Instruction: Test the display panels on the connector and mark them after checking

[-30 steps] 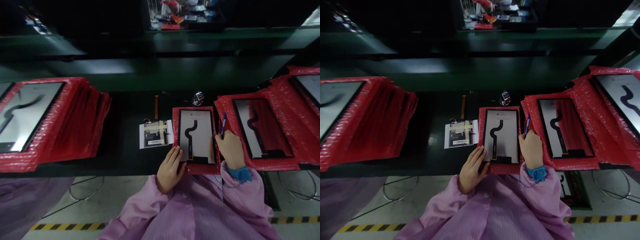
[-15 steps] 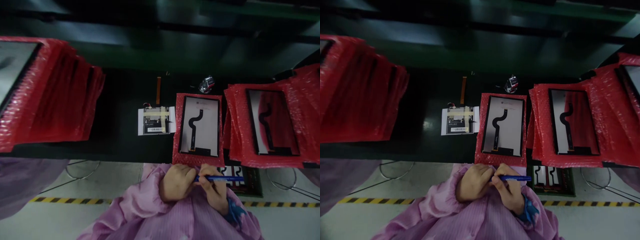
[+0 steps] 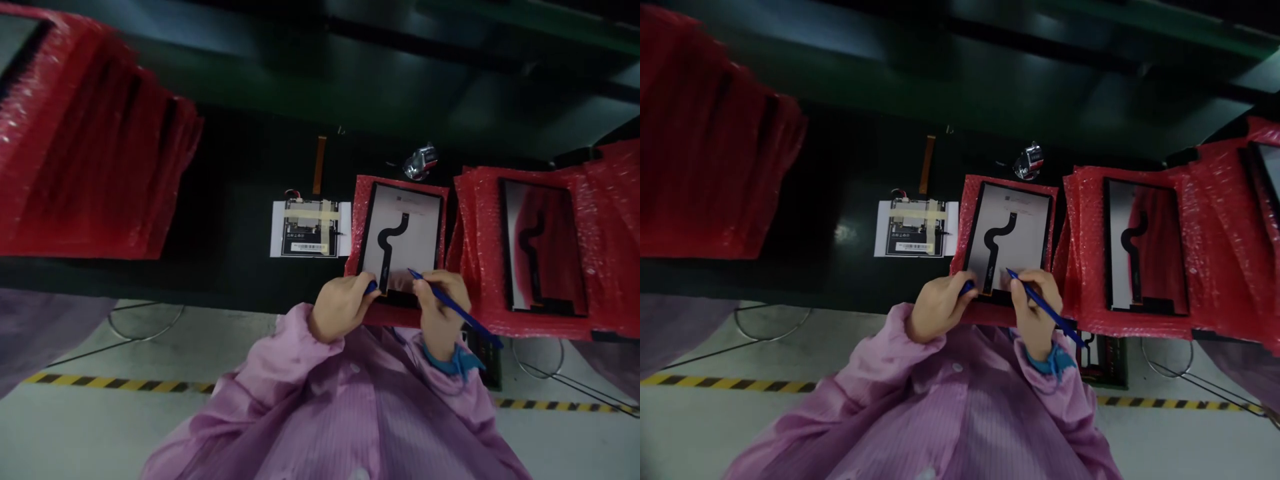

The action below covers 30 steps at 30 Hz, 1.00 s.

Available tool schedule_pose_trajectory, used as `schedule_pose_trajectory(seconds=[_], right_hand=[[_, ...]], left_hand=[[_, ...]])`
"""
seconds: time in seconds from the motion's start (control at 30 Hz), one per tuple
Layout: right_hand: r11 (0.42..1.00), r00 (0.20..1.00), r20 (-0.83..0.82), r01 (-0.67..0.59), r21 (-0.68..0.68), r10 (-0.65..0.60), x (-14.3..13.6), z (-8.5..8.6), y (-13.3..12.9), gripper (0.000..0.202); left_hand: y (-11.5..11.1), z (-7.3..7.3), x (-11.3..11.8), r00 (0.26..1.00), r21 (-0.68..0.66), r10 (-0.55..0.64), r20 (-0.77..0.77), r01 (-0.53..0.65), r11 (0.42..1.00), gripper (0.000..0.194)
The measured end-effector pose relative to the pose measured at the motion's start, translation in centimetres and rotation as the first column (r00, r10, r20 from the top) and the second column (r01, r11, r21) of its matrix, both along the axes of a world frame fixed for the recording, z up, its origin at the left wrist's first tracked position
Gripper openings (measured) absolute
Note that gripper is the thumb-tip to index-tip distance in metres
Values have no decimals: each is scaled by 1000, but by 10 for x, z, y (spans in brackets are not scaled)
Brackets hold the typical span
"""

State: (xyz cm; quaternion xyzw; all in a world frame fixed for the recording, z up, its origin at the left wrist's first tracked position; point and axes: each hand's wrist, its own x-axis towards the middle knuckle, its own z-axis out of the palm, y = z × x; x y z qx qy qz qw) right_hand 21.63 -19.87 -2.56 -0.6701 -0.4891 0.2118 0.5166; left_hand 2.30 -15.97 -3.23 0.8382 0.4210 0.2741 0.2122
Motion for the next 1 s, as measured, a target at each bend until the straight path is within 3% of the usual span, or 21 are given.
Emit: schedule_pose_trajectory(seconds=[0.13, 0.27, 0.53, 0.63, 0.73, 0.83, 0.97, 1.0], right_hand=[[1000, 999, 39, -25, 2, 25, -5, -21, 10, 22], [995, 979, 176, -100, 3, 98, -5, -15, 8, 34], [978, 925, 336, -204, 38, 180, -8, -8, 15, 33], [980, 932, 327, -188, 73, 154, -12, -9, 12, 32], [972, 989, 144, -69, 225, 37, -8, -1, 5, 22], [891, 998, 23, 40, 453, -57, 23, 19, 3, 12], [726, 946, 131, 134, 675, -297, 108, 45, 1, 21], [743, 936, 124, 174, 647, -328, 129, 48, 0, 24]], left_hand=[[4, -11, 15, 994, 123, 46, -99, -34, 992, 39], [4, -8, 11, 993, 126, 48, -109, -34, 991, 40], [5, -5, 11, 994, 145, 46, -100, -31, 989, 42], [4, -6, 10, 994, 128, 42, -102, -28, 991, 40], [5, -6, 8, 994, 91, 25, -104, -16, 996, 39], [5, -6, 7, 996, 74, 5, -94, 2, 997, 38], [5, -3, 6, 992, 87, 5, -125, 6, 996, 36], [5, -2, 5, 991, 95, 2, -131, 10, 995, 36]])
